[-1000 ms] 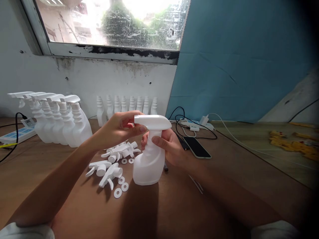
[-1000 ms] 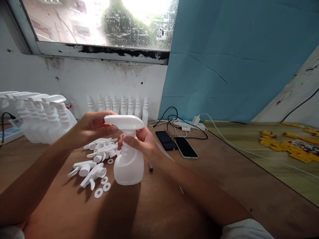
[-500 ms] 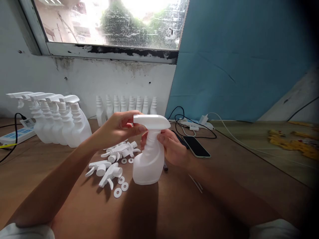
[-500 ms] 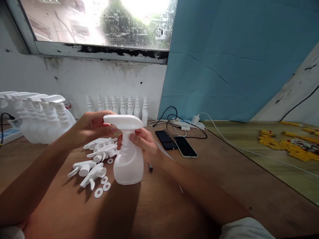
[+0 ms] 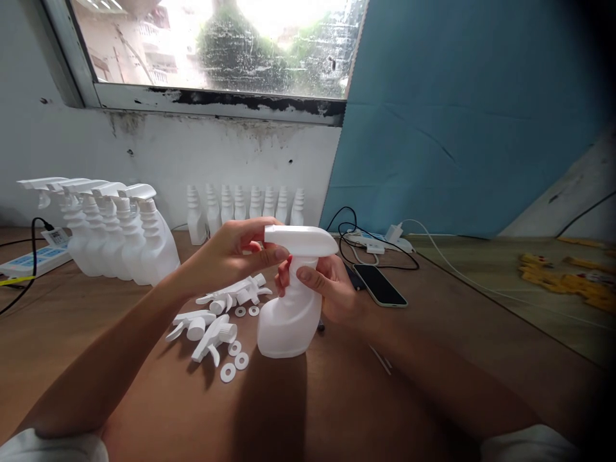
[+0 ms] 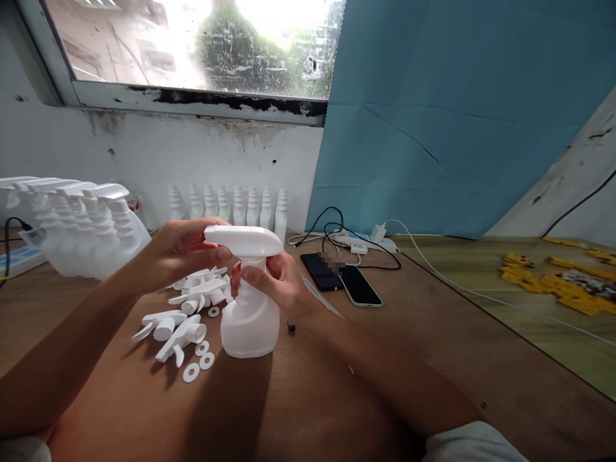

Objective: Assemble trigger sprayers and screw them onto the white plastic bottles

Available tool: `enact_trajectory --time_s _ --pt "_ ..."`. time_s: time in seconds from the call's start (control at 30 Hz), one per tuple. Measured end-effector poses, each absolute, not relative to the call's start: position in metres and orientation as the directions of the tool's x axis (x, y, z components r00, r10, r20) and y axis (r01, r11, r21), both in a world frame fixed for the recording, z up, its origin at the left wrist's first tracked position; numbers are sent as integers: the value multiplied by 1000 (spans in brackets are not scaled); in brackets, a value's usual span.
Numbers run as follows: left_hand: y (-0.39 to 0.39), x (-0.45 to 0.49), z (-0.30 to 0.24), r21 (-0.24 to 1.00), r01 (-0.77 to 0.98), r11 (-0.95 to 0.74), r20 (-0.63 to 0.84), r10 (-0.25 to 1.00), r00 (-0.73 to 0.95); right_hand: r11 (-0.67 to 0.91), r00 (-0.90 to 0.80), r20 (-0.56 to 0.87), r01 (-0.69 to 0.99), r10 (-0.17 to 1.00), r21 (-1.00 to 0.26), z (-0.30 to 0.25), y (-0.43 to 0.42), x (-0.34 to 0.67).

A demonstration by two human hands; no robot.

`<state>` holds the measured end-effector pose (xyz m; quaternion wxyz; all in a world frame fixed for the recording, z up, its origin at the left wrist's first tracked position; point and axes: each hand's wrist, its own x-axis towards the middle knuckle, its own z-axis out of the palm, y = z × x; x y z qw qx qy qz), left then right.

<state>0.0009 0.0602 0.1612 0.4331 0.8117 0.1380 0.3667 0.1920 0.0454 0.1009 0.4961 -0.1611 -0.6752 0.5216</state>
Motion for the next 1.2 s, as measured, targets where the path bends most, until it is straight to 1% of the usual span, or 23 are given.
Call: enact_trajectory --time_s 0.17,0.3,0.37,0.47,0.53,0.63,0.7,0.8,0.87,0.93,1.0,1.1,1.2 --pt "61 1 159 803 -85 -589 476 550 686 412 -426 492 -271 759 -870 103 43 190" --pt "63 -4 162 771 25 -637 480 606 635 365 -475 461 -285 749 -887 104 49 194" --pt "62 -11 167 727 89 -681 536 643 547 364 -490 462 -286 739 -886 103 56 198" --pt "62 -28 179 657 147 -740 672 662 330 410 -383 488 -271 784 -871 99 70 205" --pt "63 -43 186 617 184 -765 739 644 197 449 -308 504 -236 807 -862 96 80 209" --pt "70 -63 195 570 237 -786 798 599 68 498 -243 520 -151 819 -854 86 96 215" --pt "76 -73 198 566 314 -763 804 595 -2 523 -227 526 -79 820 -849 75 108 219" --pt "87 -84 198 561 525 -640 781 620 -79 525 -258 492 76 832 -848 54 125 225" --pt "95 -90 194 498 676 -544 793 601 -100 507 -266 459 153 848 -848 39 133 228" --pt "106 -95 189 435 765 -475 810 578 -102 481 -286 417 209 863 -851 28 137 229" --pt "118 -99 184 431 786 -444 804 584 -111 455 -320 366 273 874 -848 20 138 230" --pt "135 -103 177 495 753 -433 758 638 -132 436 -356 309 363 882 -824 11 137 231" --pt "146 -103 171 569 709 -417 692 708 -139 441 -377 286 435 881 -785 4 138 232"
